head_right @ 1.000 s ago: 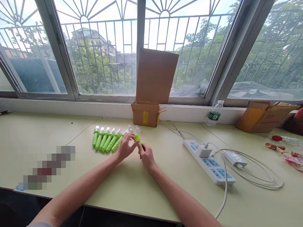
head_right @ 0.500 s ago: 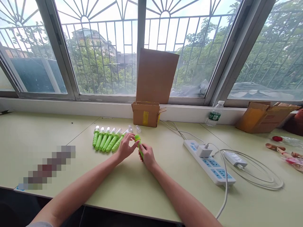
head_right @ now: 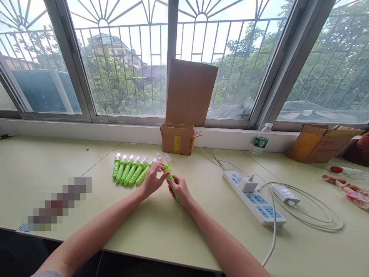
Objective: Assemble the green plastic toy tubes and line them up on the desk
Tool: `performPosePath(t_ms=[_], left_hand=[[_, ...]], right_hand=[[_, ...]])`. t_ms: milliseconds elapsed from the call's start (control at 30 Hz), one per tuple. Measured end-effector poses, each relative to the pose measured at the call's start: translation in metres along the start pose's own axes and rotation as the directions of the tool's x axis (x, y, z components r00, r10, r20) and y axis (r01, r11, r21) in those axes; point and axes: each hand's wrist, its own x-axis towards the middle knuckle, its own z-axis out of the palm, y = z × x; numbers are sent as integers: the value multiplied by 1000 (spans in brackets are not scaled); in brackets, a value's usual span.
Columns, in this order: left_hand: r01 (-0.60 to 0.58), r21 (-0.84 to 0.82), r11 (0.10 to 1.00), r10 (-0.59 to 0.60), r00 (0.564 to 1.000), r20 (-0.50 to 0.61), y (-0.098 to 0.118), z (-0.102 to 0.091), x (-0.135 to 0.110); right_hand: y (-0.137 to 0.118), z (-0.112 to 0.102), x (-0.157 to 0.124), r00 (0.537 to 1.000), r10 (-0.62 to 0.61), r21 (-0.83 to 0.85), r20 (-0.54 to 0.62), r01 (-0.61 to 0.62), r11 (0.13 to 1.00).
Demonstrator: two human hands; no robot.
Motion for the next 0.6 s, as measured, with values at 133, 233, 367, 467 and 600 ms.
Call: performPosePath(t_ms=[133, 233, 367, 467, 600], left_hand=[[15, -1, 1000, -15, 1000, 10, 1, 0, 0], [23, -14, 1000, -23, 1000, 15, 1, 0, 0], [34, -26, 999, -33, 999, 27, 2, 0, 1], [47, -44, 998, -45, 998, 44, 3, -1, 1], [49, -71, 996, -45, 997, 61, 4, -1, 0]], right_hand=[[0, -1, 1, 1000, 19, 8, -21, -19, 1000], [-1, -2, 1, 999, 34, 49, -11, -34, 998], [-2, -4, 1, 997, 76, 93, -10, -75, 993], [-4, -5, 1, 995, 97, 120, 0, -96, 988], [-5, -4, 2, 993, 121, 144, 9, -121, 982]])
